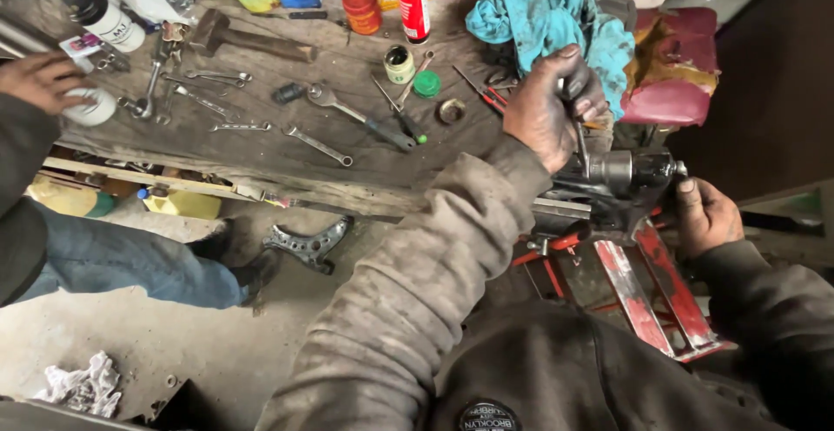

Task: The person sprays a mechanical part held in a bench vise with lubricant, then uses a wrench to turn a nut on the part. They repeatedly tighten and loosen the nut while holding the part steady with the other hand.

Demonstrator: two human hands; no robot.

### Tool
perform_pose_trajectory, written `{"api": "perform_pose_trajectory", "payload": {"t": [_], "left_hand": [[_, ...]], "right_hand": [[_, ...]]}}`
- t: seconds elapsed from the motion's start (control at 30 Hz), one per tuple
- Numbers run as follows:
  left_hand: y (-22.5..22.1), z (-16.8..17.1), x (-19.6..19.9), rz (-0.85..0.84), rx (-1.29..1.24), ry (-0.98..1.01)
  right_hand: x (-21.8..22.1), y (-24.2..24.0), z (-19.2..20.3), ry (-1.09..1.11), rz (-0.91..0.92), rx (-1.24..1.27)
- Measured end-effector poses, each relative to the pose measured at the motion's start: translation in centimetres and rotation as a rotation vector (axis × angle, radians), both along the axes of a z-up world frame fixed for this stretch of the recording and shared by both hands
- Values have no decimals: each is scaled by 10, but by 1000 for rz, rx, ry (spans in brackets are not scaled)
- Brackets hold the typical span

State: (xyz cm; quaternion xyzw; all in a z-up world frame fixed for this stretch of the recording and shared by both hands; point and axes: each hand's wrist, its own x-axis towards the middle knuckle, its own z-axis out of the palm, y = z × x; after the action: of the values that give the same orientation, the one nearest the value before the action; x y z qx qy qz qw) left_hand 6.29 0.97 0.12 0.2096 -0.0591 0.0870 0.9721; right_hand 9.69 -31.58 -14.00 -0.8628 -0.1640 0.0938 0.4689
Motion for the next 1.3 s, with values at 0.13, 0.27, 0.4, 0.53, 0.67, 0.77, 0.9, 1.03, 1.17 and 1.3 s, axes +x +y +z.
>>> {"api": "perform_pose_trajectory", "payload": {"t": [0.13,0.27,0.4,0.53,0.67,0.77,0.9,1.03,1.17,1.3], "left_hand": [[-1,7,-2,-83,-29,25],[-6,4,-5,21,93,-7],[-5,2,-6,3,118,-4],[2,7,-14,-43,75,28],[0,-5,-15,-32,53,-1],[2,-3,-12,-38,53,-20],[3,2,-17,-36,45,-3],[1,5,-14,-11,47,14],[-1,9,-2,-28,39,31],[-4,1,-3,-25,201,-8]], "right_hand": [[-1,4,8,-69,-4,-60],[9,0,-4,-156,-42,-141],[1,-5,-7,-88,-147,-296],[-11,2,14,103,-216,-203],[-27,10,32,480,-249,236],[-24,7,31,565,-287,309],[-27,11,33,563,-329,185],[-26,10,27,547,-332,185],[-29,14,31,551,-328,241],[-32,20,42,566,-334,215]]}}
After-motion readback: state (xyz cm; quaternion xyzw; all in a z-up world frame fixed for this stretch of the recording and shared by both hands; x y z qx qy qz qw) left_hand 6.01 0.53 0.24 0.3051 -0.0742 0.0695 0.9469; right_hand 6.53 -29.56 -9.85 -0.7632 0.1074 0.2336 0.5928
